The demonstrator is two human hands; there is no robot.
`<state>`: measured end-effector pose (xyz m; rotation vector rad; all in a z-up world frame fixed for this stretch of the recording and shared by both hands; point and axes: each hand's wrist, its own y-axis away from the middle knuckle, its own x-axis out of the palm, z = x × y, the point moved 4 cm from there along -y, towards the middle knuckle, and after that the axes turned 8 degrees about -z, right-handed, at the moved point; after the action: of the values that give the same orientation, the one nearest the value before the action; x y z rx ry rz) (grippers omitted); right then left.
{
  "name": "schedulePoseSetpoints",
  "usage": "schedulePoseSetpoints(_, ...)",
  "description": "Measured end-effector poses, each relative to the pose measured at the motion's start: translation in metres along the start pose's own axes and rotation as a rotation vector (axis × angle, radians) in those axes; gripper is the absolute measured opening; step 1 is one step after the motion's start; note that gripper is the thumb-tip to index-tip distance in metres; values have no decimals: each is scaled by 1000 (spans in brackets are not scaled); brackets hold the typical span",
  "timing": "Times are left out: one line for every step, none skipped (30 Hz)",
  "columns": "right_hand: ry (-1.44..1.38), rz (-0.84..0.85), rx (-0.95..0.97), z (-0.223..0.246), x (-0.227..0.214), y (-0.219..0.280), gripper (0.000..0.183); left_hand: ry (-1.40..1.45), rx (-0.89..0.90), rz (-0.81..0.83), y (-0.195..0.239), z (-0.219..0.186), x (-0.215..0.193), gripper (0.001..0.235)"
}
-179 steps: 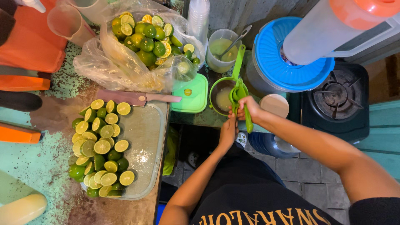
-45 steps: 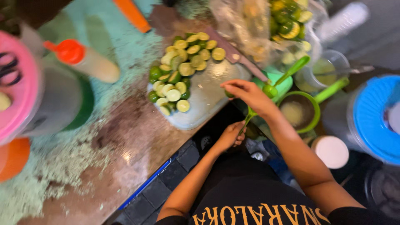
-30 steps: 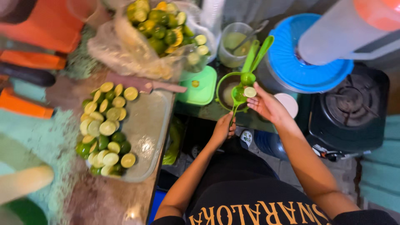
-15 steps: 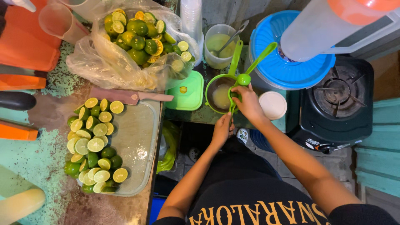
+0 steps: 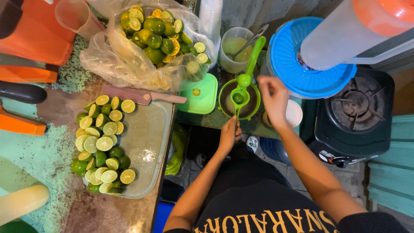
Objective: The person repeatedly picks up halved limes from a tray and squeezes them using a green manual citrus press over a small bowl. The juice collects in the bowl while the spent lime halves are discarded into a plastic bag. The process continues throughout the clip.
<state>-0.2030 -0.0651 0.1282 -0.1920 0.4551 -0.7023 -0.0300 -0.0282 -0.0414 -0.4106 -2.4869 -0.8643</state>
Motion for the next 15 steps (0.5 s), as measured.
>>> schedulePoseSetpoints(-125, 0, 25, -3, 2, -6, 22, -8, 6, 4, 1, 0, -1, 38)
schedulePoseSetpoints(-250, 0, 51, -7, 5, -17, 28, -16, 13, 9, 1, 1, -2, 39)
schedulePoseSetpoints(-377, 0, 75, -13, 9, -29, 35, -25, 21, 13, 1, 1, -3, 40)
schedulePoseSetpoints(-462, 76, 107, -21, 16, -38, 37, -36, 29, 14, 0, 1, -4, 40)
schedulePoseSetpoints(-546, 148, 143, -31, 21, -45, 40, -49, 33, 16, 1, 3, -4, 39)
schedulePoseSetpoints(-629, 221, 179, -42, 25, -48, 42, -62, 36, 18, 2, 6, -5, 39)
schedulePoseSetpoints(-596, 270, 188, -52, 28, -50, 43, -60, 33, 7, 0, 6, -4, 40)
schedulePoseSetpoints(-562, 320, 195, -61, 30, -49, 46, -59, 31, -3, -2, 6, -3, 40)
schedulePoseSetpoints(-530, 371, 201, -69, 33, -47, 51, -56, 28, -16, -3, 5, -3, 41)
schedulePoseSetpoints(-471, 347, 171, -74, 34, -45, 46, -58, 27, -23, -5, 3, -4, 41)
schedulePoseSetpoints(-411, 324, 142, -77, 34, -45, 44, -57, 25, -31, -5, 3, -4, 41)
schedulePoseSetpoints(-350, 301, 114, -77, 33, -45, 44, -56, 22, -39, -6, 2, -5, 41)
schedulePoseSetpoints(-412, 294, 124, -75, 32, -45, 42, -88, 31, -55, -5, 2, -6, 40)
schedulePoseSetpoints(-474, 286, 135, -70, 32, -50, 43, -121, 41, -70, -5, 1, -8, 40)
schedulePoseSetpoints(-535, 276, 144, -63, 32, -58, 46, -156, 52, -85, -4, 0, -9, 40)
